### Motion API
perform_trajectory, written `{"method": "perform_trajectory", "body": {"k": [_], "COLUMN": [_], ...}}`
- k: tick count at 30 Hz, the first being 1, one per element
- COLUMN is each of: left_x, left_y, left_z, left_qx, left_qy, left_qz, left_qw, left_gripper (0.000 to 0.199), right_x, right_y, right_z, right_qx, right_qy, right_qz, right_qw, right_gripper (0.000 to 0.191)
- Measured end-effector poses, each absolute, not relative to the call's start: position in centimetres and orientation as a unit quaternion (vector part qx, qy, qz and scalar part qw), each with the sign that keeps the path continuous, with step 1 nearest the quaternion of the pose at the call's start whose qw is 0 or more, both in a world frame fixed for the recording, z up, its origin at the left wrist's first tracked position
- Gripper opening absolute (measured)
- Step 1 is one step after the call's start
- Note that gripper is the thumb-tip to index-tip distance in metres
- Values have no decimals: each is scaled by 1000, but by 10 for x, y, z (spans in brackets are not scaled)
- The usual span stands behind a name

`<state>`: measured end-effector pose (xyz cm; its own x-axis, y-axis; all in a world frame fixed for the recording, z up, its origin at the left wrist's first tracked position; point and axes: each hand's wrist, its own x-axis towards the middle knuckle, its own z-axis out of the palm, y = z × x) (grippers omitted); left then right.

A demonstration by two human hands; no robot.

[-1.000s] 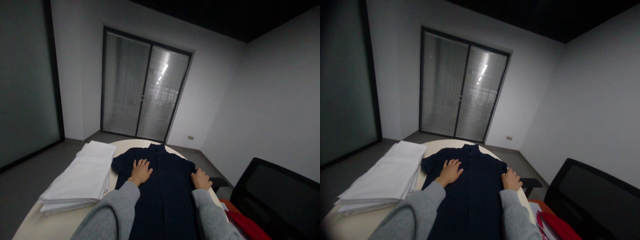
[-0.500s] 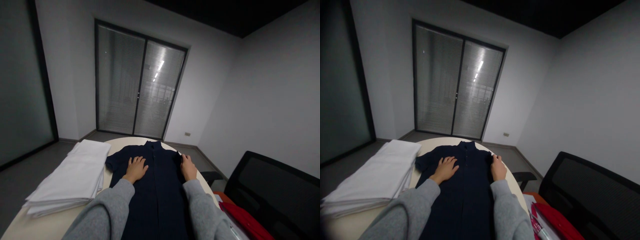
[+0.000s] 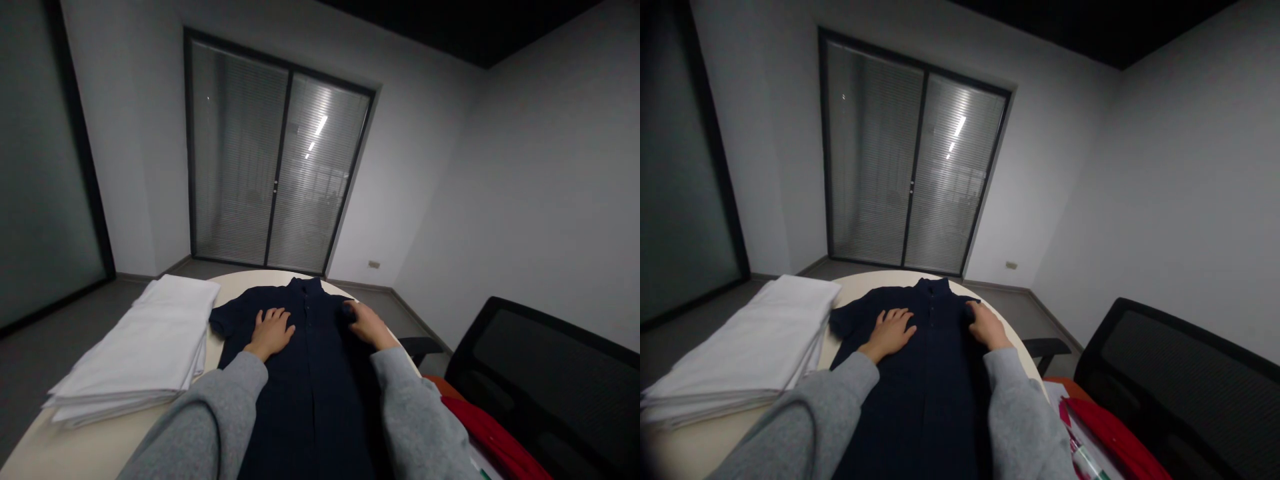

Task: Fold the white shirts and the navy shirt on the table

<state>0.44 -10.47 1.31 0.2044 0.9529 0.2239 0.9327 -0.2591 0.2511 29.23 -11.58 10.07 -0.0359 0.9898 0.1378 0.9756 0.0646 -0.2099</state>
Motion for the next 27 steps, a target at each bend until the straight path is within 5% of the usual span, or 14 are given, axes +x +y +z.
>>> {"method": "perform_trajectory", "body": {"k": [8, 17, 27], "left_x": [4, 4, 5], "left_y": [-106, -105, -104], "left_z": [15, 13, 11], "left_qx": [778, 779, 778], "left_qy": [606, 604, 607], "left_qz": [162, 165, 158], "left_qw": [37, 34, 27], "left_gripper": [50, 50, 51], "right_x": [288, 287, 275], "right_y": [-108, -106, -110], "right_z": [107, 31, 35], "right_qx": [-669, -674, -553], "right_qy": [-730, -732, -727], "right_qz": [8, 60, 157], "right_qw": [141, 81, 375], "right_gripper": [48, 62, 65]}}
